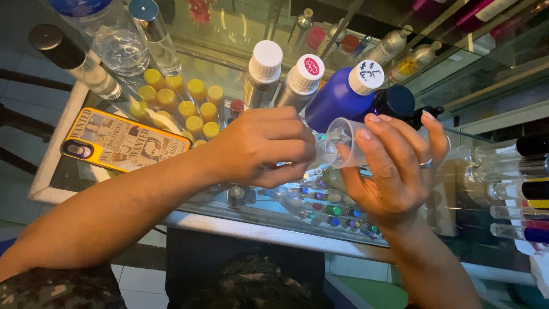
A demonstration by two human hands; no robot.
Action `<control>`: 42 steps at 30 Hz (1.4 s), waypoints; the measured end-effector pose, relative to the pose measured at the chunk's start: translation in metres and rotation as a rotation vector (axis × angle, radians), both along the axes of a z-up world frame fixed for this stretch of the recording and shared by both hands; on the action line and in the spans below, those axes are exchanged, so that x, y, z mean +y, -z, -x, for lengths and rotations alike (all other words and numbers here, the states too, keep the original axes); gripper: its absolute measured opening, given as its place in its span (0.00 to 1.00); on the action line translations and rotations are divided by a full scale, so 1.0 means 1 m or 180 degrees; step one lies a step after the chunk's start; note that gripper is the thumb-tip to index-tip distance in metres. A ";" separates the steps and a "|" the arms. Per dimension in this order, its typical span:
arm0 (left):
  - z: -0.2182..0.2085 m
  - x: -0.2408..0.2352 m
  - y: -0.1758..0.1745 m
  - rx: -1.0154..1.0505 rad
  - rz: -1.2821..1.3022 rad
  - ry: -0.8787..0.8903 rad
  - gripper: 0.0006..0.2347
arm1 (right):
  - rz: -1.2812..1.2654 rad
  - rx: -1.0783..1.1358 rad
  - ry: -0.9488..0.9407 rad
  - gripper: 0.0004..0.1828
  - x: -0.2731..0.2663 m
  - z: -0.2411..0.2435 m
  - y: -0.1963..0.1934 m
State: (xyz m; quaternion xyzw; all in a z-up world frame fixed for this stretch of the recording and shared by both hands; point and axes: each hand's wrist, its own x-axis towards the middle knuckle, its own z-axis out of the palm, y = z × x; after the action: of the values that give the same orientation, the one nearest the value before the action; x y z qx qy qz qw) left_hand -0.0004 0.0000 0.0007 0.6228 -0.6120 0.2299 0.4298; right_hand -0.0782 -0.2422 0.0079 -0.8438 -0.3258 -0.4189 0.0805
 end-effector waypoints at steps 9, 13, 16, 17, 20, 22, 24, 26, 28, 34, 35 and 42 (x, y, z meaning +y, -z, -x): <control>0.000 0.000 0.000 -0.0007 0.0000 0.0015 0.03 | 0.0027 -0.0023 -0.0008 0.17 0.000 0.000 -0.003; 0.000 0.000 0.000 -0.0030 -0.0001 -0.0012 0.03 | -0.0020 -0.0102 -0.0027 0.17 0.001 -0.002 0.001; 0.000 0.000 0.000 -0.0050 -0.0014 -0.0032 0.03 | 0.0015 -0.0051 -0.0019 0.16 0.002 -0.001 -0.002; 0.000 0.000 0.000 -0.0051 -0.0013 -0.0031 0.03 | 0.0015 -0.0051 -0.0019 0.16 0.002 -0.001 -0.003; 0.000 0.000 0.000 -0.0028 -0.0016 -0.0016 0.03 | 0.0084 -0.0042 -0.0010 0.17 0.002 0.000 -0.004; 0.000 0.000 0.000 -0.0003 -0.0003 0.0009 0.03 | 0.0095 -0.0023 0.0016 0.16 0.003 0.000 -0.005; 0.000 0.000 0.000 -0.0029 0.0014 -0.0005 0.03 | 0.0090 -0.0050 0.0012 0.15 0.003 -0.001 -0.005; 0.000 -0.001 0.000 -0.0055 0.0029 -0.0019 0.03 | 0.0083 -0.0078 0.0009 0.15 0.003 -0.001 -0.004; 0.001 -0.001 -0.001 -0.0046 0.0029 -0.0052 0.04 | 0.0067 -0.0130 -0.0010 0.14 0.003 -0.002 -0.003; 0.000 -0.001 0.000 -0.0035 0.0020 -0.0024 0.03 | 0.0095 -0.0040 0.0007 0.15 0.003 0.000 -0.005; 0.000 -0.001 0.001 -0.0035 0.0021 -0.0027 0.03 | 0.0096 -0.0040 0.0004 0.15 0.003 -0.001 -0.004; -0.001 -0.001 0.001 -0.0059 0.0019 -0.0013 0.03 | 0.0112 -0.0073 0.0051 0.14 0.002 -0.001 -0.003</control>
State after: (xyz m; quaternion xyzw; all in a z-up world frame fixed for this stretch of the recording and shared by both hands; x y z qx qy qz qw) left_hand 0.0004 -0.0012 -0.0007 0.6207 -0.6139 0.2383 0.4256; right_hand -0.0774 -0.2400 0.0109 -0.8428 -0.3272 -0.4234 0.0585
